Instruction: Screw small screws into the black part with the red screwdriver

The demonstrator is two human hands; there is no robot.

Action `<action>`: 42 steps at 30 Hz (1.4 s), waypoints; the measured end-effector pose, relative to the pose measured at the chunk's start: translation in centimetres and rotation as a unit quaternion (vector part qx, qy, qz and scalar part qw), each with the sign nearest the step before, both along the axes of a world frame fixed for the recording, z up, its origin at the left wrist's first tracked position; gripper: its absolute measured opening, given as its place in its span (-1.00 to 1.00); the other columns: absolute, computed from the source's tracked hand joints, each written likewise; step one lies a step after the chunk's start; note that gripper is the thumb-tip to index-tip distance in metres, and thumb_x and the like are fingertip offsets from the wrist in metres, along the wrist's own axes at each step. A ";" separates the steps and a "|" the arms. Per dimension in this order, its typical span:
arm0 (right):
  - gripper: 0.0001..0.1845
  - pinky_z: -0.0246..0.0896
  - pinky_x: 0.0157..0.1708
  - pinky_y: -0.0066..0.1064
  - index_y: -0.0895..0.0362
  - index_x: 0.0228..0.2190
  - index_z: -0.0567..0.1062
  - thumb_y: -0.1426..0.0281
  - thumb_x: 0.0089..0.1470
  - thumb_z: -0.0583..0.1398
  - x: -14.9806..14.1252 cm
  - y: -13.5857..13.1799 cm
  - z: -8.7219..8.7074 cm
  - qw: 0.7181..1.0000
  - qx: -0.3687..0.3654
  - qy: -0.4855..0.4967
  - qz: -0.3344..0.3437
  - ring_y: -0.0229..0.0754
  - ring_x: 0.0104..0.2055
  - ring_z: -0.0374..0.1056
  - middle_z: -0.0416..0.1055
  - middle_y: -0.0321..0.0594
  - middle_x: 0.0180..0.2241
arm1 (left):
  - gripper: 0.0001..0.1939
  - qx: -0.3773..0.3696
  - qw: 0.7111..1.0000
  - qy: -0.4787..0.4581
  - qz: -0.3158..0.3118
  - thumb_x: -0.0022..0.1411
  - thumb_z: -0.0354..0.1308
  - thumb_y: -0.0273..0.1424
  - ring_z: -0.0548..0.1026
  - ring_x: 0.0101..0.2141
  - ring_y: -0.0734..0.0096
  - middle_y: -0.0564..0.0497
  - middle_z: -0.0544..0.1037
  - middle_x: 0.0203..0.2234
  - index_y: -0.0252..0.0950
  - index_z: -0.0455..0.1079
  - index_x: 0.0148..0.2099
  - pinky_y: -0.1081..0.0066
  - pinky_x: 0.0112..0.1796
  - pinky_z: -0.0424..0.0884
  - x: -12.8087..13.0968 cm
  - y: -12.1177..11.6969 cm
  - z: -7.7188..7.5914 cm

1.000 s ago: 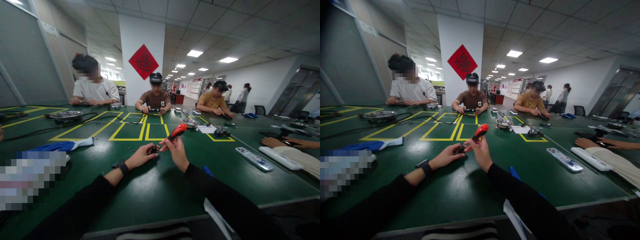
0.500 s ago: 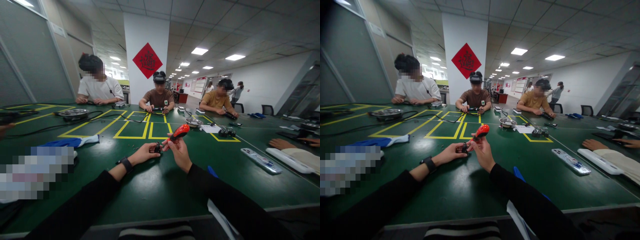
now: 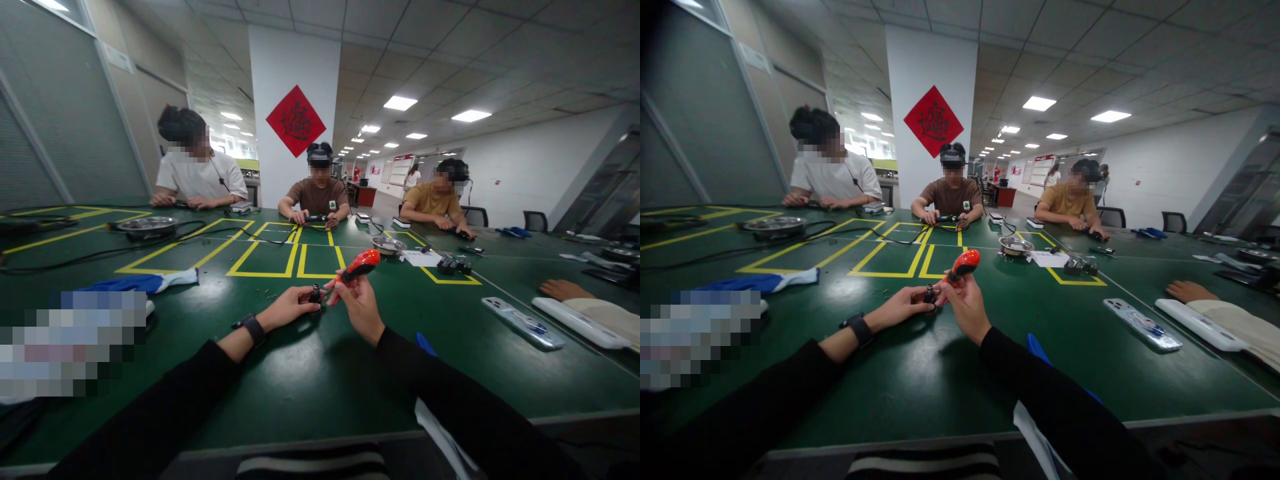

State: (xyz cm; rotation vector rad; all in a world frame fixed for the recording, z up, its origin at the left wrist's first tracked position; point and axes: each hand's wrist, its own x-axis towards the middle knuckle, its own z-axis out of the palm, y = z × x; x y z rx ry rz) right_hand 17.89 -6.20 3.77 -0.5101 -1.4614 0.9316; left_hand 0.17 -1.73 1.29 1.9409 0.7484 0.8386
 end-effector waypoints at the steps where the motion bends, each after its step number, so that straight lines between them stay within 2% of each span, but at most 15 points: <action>1: -0.73 0.32 -0.48 -0.42 0.09 -0.22 0.23 0.32 0.04 0.18 0.0 0.1 0.0 1.000 -0.006 0.008 0.001 -0.32 -0.55 0.35 0.43 -0.30 -0.40 | -0.66 0.000 1.000 0.001 0.000 0.06 0.17 -0.37 0.43 -0.30 0.37 -0.01 0.51 -0.27 -0.39 0.39 -0.09 0.39 -0.22 0.32 0.0 0.0 0.1; 5: -0.71 0.32 -0.51 -0.44 0.09 -0.31 0.20 0.35 -0.01 0.23 0.0 0.3 0.2 0.999 -0.028 0.040 -0.005 -0.32 -0.57 0.36 0.42 -0.35 -0.47 | -0.60 -0.009 1.000 0.000 0.004 0.06 0.16 -0.38 0.43 -0.31 0.38 -0.02 0.52 -0.27 -0.38 0.37 -0.03 0.41 -0.26 0.31 0.0 0.0 0.1; 11: -0.69 0.35 -0.42 -0.38 0.11 -0.11 0.25 0.28 0.10 0.09 0.1 0.1 0.6 0.998 -0.035 0.035 0.037 -0.31 -0.48 0.38 0.43 -0.20 -0.29 | -0.61 -0.003 1.000 0.013 0.011 0.07 0.14 -0.37 0.40 -0.39 0.42 0.00 0.50 -0.37 -0.41 0.37 -0.03 0.45 -0.34 0.29 0.0 0.0 0.1; 15: -0.74 0.32 -0.51 -0.43 0.12 -0.25 0.29 0.32 0.01 0.20 0.0 0.1 0.4 1.000 -0.026 0.007 0.008 -0.33 -0.57 0.35 0.45 -0.26 -0.38 | -0.66 -0.009 1.000 0.000 -0.002 0.07 0.15 -0.38 0.40 -0.36 0.42 0.00 0.50 -0.32 -0.39 0.39 -0.08 0.46 -0.32 0.30 0.1 -0.1 0.3; 19: -0.70 0.28 -0.57 -0.45 0.09 -0.36 0.21 0.37 -0.06 0.26 0.0 0.1 0.4 0.999 -0.027 0.023 -0.006 -0.31 -0.63 0.33 0.42 -0.38 -0.52 | -0.67 -0.019 1.000 -0.015 -0.012 0.07 0.15 -0.39 0.42 -0.28 0.38 -0.04 0.50 -0.24 -0.38 0.40 -0.09 0.43 -0.23 0.30 0.0 0.1 0.0; 21: -0.69 0.31 -0.53 -0.43 0.08 -0.30 0.21 0.38 -0.04 0.24 0.1 0.2 0.4 0.999 -0.030 0.039 0.001 -0.31 -0.60 0.35 0.42 -0.38 -0.50 | -0.63 -0.023 0.999 -0.018 -0.013 0.08 0.16 -0.39 0.42 -0.25 0.36 -0.06 0.50 -0.21 -0.38 0.37 -0.03 0.41 -0.20 0.30 0.0 0.3 -0.2; 26: -0.65 0.36 -0.39 -0.36 0.08 -0.07 0.22 0.33 0.08 0.12 0.2 0.3 0.5 0.999 -0.029 0.024 0.037 -0.31 -0.48 0.38 0.43 -0.22 -0.27 | -0.61 -0.005 1.000 -0.007 -0.001 0.07 0.17 -0.37 0.43 -0.29 0.37 -0.04 0.51 -0.27 -0.39 0.37 -0.02 0.41 -0.23 0.31 -0.1 0.4 -0.5; 33: -0.68 0.32 -0.42 -0.43 0.08 -0.15 0.24 0.33 0.05 0.17 0.1 0.2 -0.1 1.000 -0.004 -0.010 0.008 -0.34 -0.50 0.36 0.43 -0.27 -0.33 | -0.69 -0.003 1.000 -0.015 -0.020 0.08 0.17 -0.38 0.41 -0.29 0.38 -0.04 0.49 -0.27 -0.40 0.40 -0.11 0.41 -0.21 0.30 0.0 0.2 -0.1; 42: -0.64 0.32 -0.39 -0.41 0.09 -0.08 0.22 0.35 0.07 0.15 0.1 0.2 0.0 1.000 0.007 -0.001 -0.001 -0.32 -0.49 0.36 0.44 -0.26 -0.35 | -0.65 -0.013 0.999 -0.010 -0.034 0.04 0.20 -0.37 0.41 -0.23 0.36 -0.05 0.48 -0.23 -0.38 0.36 -0.09 0.37 -0.15 0.30 0.1 0.3 -0.3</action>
